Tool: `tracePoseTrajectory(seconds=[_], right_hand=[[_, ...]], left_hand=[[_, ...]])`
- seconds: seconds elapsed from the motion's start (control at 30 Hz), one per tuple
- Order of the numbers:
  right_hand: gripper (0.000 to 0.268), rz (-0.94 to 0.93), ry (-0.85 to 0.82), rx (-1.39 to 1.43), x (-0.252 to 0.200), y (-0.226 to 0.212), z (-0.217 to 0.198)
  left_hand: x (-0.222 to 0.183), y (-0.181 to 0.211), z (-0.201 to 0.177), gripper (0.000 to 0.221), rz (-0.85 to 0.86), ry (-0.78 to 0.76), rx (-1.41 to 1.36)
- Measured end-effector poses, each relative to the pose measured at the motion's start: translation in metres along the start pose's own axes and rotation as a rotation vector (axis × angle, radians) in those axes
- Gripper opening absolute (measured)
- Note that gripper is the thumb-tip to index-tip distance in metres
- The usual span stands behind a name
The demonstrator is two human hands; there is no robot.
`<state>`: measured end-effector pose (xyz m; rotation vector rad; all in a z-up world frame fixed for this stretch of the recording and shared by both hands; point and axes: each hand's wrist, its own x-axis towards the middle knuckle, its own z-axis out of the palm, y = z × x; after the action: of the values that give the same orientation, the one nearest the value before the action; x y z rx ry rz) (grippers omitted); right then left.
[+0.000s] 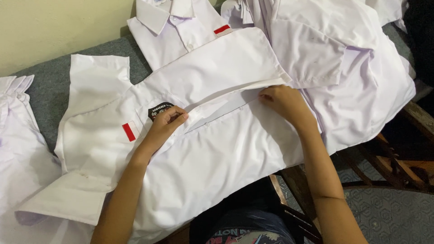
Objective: Trimming loose threads from white shirts and folding them neatly on a table.
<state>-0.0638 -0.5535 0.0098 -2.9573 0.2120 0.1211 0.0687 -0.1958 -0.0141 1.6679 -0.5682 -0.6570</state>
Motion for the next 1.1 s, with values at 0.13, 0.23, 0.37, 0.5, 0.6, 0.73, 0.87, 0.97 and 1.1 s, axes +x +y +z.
tracePoseTrajectory(seconds=[0.13,0.23,0.37,0.5,0.6,0.73,0.87,0.97,1.1], right_hand=[[0.019,0.147,0.085,0.054,-0.006,0.019,-0.003],[0.018,0.141,0.170,0.141,-0.011,0.018,-0.015],[0.021,0.098,0.317,0.228,-0.014,0.015,-0.020],[0.010,0.004,0.454,0.220,-0.012,0.005,-0.023],[0.014,-0.095,0.491,0.280,-0.012,-0.008,-0.030],[0.027,-0.182,0.608,0.111,-0.005,-0.005,-0.021],[0.006,-0.213,0.769,-0.203,0.005,0.020,-0.010],[0.003,-0.140,0.687,0.097,0.005,0.041,-0.006],[0.005,-0.090,0.719,0.162,0.007,0.058,-0.003]], left_hand=[[-0.001,0.003,0.000,0.014,-0.011,0.003,0.007],[-0.001,0.001,-0.001,0.015,-0.017,-0.003,0.009],[-0.002,0.003,-0.001,0.015,-0.010,-0.001,0.013],[-0.002,0.006,0.000,0.014,-0.011,0.003,0.003],[-0.001,0.005,-0.001,0.015,-0.015,0.003,-0.005],[-0.001,0.006,-0.001,0.016,-0.003,0.001,-0.005],[-0.002,0.005,0.001,0.016,-0.010,0.008,-0.022],[-0.001,0.001,0.001,0.017,-0.014,-0.006,-0.006],[-0.001,0.002,0.001,0.018,-0.011,-0.013,-0.001]])
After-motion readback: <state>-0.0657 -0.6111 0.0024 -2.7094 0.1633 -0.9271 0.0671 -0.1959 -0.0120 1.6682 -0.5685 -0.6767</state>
